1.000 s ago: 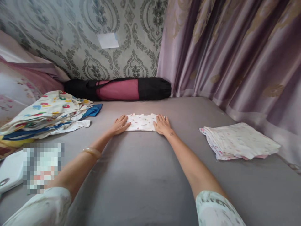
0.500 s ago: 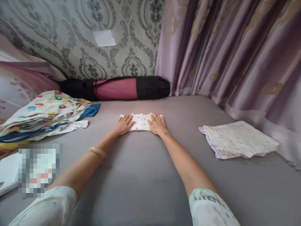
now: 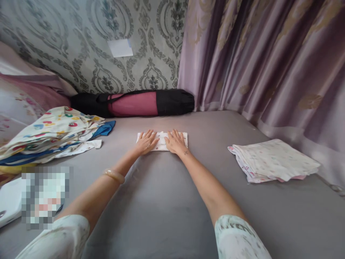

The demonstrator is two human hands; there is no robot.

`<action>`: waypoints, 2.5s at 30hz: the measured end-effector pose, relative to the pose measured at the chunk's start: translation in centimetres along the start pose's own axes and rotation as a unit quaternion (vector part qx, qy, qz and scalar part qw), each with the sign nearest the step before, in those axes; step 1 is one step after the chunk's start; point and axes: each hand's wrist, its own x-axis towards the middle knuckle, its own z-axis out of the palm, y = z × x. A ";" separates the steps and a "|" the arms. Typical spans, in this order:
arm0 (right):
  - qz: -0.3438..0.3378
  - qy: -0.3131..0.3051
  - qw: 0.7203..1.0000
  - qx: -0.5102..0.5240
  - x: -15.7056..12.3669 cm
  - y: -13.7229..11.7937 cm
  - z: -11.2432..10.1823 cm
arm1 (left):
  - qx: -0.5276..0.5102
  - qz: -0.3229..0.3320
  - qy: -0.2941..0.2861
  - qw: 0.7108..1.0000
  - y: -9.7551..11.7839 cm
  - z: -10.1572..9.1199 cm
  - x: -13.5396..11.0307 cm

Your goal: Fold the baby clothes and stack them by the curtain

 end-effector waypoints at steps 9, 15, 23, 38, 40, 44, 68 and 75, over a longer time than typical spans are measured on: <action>-0.002 0.021 1.000 -0.004 -0.4 -0.7 1.4 | -0.025 0.004 -0.029 0.999 0.7 1.3 -0.3; 0.004 0.007 1.000 -0.005 -0.3 -0.8 1.0 | -0.026 0.004 -0.042 0.999 0.7 0.7 -0.3; -0.011 0.012 1.000 0.006 0.2 -2.4 0.5 | -0.022 0.003 0.035 0.999 2.4 0.6 0.1; -0.023 0.051 0.998 0.004 0.3 -3.2 2.2 | -0.061 0.003 0.061 0.996 1.9 2.2 0.3; -0.022 0.032 0.999 0.014 0.4 -3.1 1.9 | -0.060 0.002 0.085 0.995 0.7 1.6 -0.5; -0.016 0.005 0.999 0.035 1.0 -3.4 1.2 | -0.056 -0.042 0.121 0.990 -3.5 0.9 -2.9; -0.011 -0.019 1.000 0.006 1.8 -6.5 1.5 | -0.041 -0.141 0.041 0.988 -7.5 0.8 -5.7; -0.025 0.019 1.000 -0.002 2.0 -8.9 2.1 | -0.042 -0.145 0.062 0.987 -7.5 1.0 -5.9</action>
